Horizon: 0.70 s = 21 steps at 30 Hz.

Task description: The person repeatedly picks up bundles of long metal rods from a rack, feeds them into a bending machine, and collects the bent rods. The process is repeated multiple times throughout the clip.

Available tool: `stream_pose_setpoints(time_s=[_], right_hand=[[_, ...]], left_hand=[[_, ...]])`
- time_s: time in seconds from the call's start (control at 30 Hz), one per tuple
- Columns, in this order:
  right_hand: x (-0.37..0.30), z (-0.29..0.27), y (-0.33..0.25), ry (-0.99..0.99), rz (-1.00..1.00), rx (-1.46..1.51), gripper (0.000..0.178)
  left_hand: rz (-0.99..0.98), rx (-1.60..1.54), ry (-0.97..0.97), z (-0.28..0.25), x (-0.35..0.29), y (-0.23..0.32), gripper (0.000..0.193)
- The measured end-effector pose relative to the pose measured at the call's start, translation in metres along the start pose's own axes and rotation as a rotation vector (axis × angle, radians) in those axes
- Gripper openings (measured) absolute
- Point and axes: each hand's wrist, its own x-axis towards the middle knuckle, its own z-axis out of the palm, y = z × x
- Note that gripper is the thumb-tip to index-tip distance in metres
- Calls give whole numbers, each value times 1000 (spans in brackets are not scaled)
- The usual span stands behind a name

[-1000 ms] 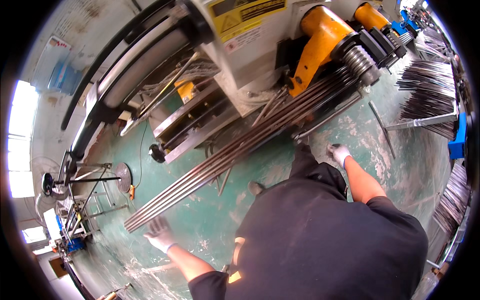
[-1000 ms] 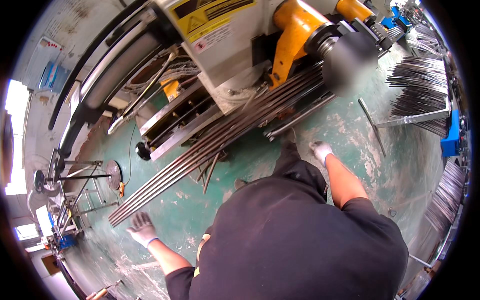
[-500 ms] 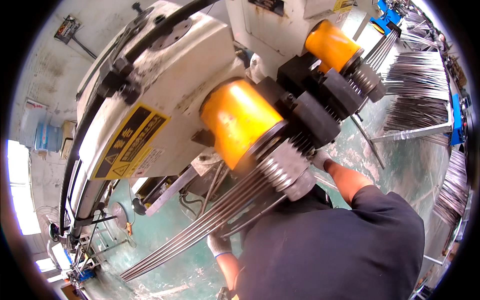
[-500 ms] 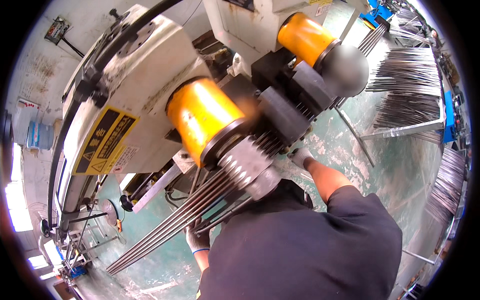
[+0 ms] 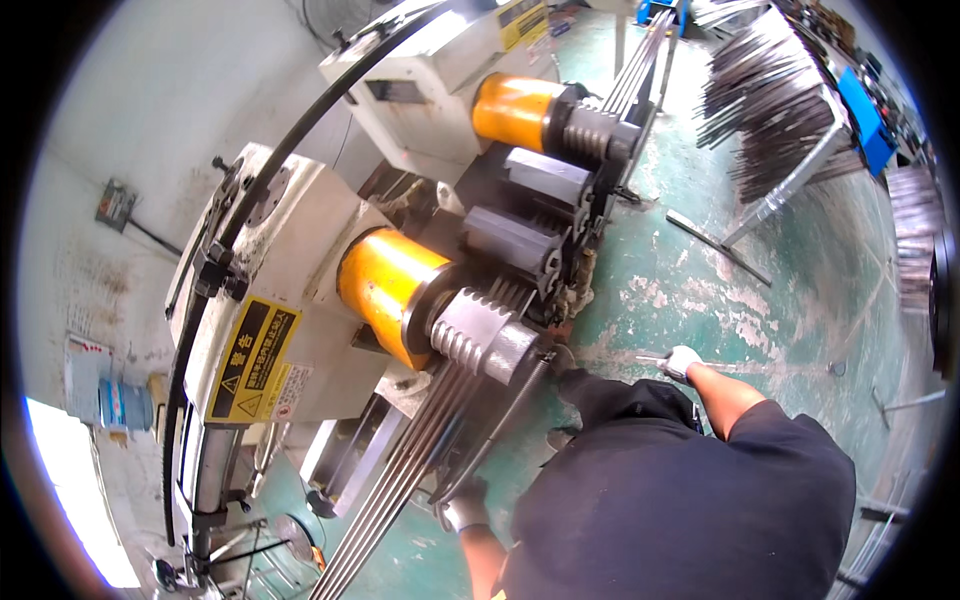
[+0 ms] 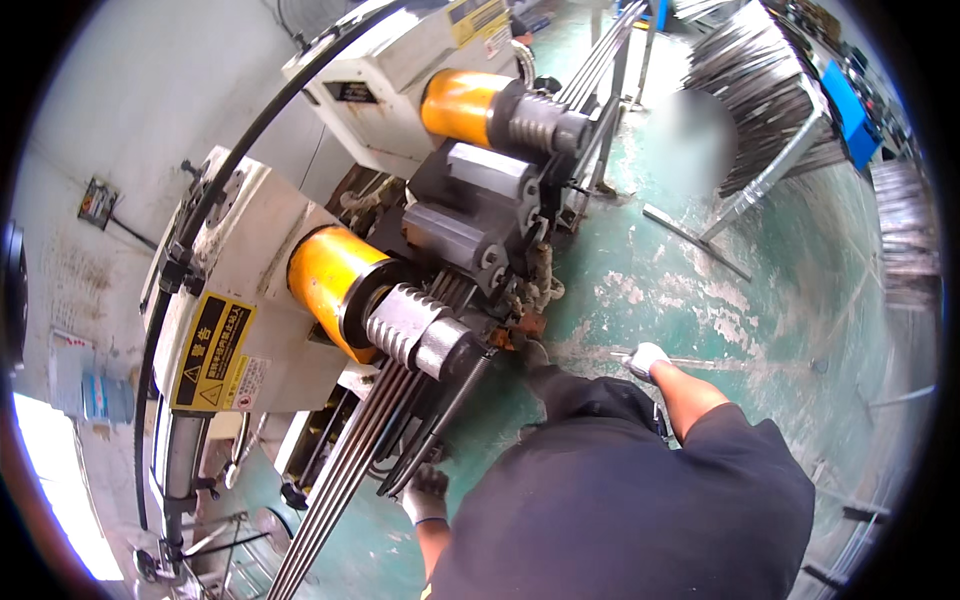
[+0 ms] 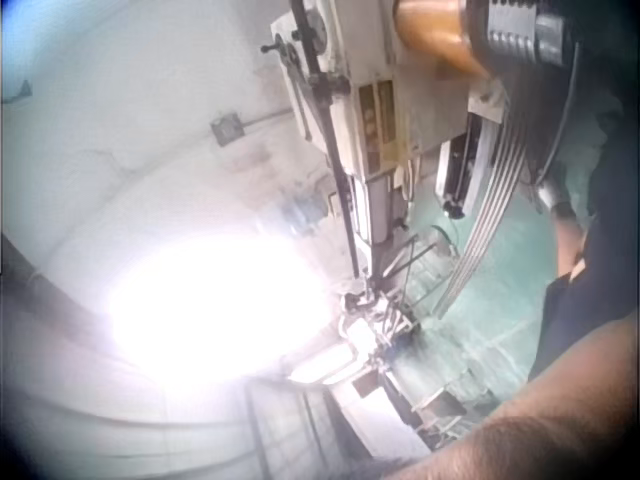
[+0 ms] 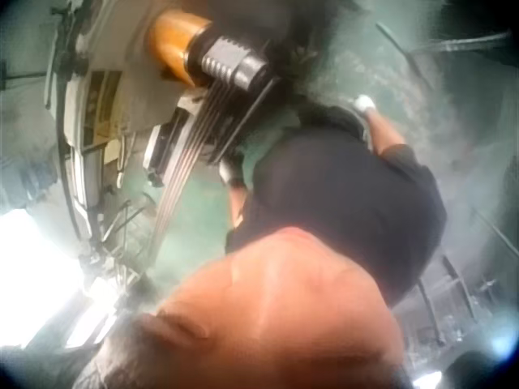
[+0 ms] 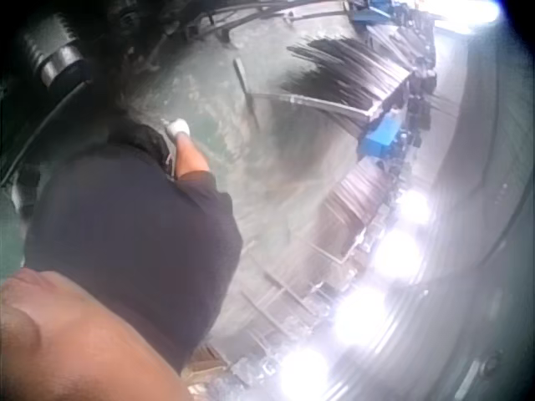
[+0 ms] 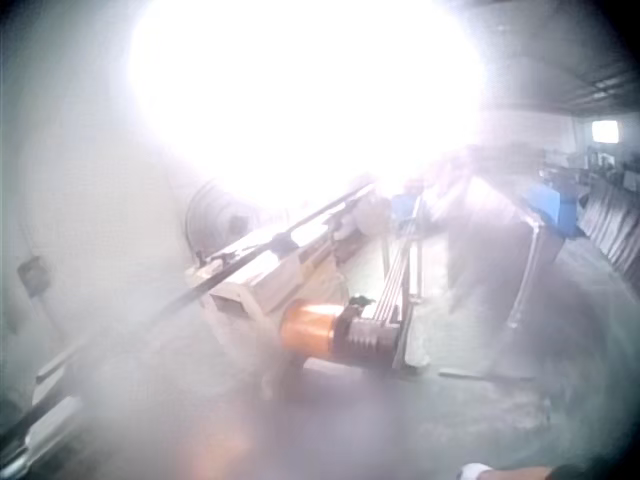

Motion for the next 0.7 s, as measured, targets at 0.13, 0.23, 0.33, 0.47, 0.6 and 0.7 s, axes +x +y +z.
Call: stream_pose_setpoints(time_s=[0.13, 0.23, 0.33, 0.47, 0.6, 0.7], right_hand=[[-13, 6, 53, -29, 18, -96, 54], [-5, 9, 79, -44, 80, -130, 61], [5, 3, 81, -9, 113, -140, 65], [35, -18, 48, -18, -56, -29, 58], [46, -50, -8, -16, -275, 110, 47], [29, -91, -17, -16, -248, 112, 43]], left_hand=[[185, 647, -371, 2, -16, -43, 15], [633, 1968, -354, 23, -40, -49, 16], [907, 2401, -463, 35, -60, -27, 17], [366, 2567, -322, 51, -86, -24, 21], [149, 2331, -114, 24, -104, -33, 23], [11, 3687, -679, 127, -103, 18, 24]])
